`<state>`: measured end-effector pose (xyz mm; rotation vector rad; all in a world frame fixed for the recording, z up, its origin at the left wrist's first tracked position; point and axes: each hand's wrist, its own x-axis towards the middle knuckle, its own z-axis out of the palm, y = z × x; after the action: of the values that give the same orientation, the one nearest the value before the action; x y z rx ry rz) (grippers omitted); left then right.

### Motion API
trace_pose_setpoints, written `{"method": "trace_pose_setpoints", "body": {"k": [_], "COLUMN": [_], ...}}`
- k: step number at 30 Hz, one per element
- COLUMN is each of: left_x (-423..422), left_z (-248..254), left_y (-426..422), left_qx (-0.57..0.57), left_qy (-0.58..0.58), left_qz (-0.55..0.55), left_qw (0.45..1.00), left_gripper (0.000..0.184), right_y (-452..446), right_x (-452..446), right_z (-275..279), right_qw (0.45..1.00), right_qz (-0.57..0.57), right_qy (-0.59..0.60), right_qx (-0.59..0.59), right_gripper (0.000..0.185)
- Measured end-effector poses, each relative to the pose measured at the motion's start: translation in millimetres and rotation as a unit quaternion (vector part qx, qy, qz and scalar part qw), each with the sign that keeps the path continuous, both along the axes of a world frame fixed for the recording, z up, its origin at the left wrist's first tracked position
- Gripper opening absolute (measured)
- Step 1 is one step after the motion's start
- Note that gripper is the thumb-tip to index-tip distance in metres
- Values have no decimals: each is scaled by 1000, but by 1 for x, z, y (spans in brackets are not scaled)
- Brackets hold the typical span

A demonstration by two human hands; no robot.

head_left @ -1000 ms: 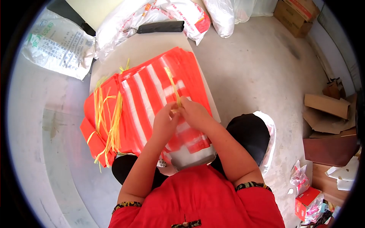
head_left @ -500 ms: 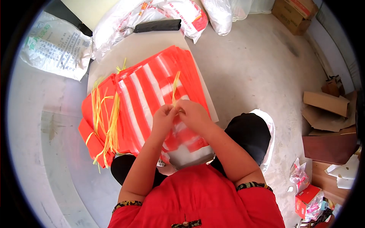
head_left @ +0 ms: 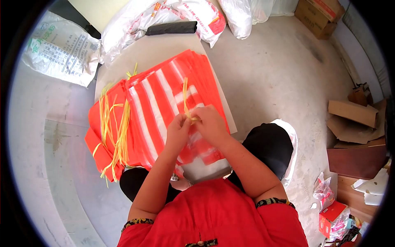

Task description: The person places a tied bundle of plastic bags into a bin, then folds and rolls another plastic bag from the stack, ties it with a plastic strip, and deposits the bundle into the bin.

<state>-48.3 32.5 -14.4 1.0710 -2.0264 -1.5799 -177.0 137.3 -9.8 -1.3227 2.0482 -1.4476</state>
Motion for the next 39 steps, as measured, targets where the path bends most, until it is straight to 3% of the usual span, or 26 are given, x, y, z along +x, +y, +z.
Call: {"method": "trace_pose_setpoints", "body": {"k": [5,10,14,23,26,29,32,35,39], "left_x": [1,2,3,6,6,4,4,0,4], "left_z": [-6,11,20,12,10,15,10,17,11], "left_y": [2,6,11,11,10,10,7,7,1], "left_qx": [-46,-118,-109,2,32,59,57,49,78], "left_qy": [15,-46,-85,-42,-26,-24,-29,-50,-30], "left_qz": [-25,-72,-81,-13,-1,7,1,-1,-3], "left_qw": [999,989,987,999,999,998,998,998,996], "left_gripper": [19,19,17,14,17,19,20,21,21], "right_y": [0,0,3,5,10,7,7,8,9], "right_x": [1,-5,-7,-7,-2,-12,-24,-17,-13], "right_z": [-1,-3,-5,-7,20,8,5,-10,-11], "right_qw": [982,975,980,994,999,958,956,994,995], "right_qz": [7,23,35,38,17,87,169,102,88], "right_qy": [174,207,192,92,-10,-269,-229,29,-19], "right_qx": [-69,-78,-41,-35,41,50,70,10,-36], "right_gripper": [24,25,20,15,15,16,21,19,15]}}
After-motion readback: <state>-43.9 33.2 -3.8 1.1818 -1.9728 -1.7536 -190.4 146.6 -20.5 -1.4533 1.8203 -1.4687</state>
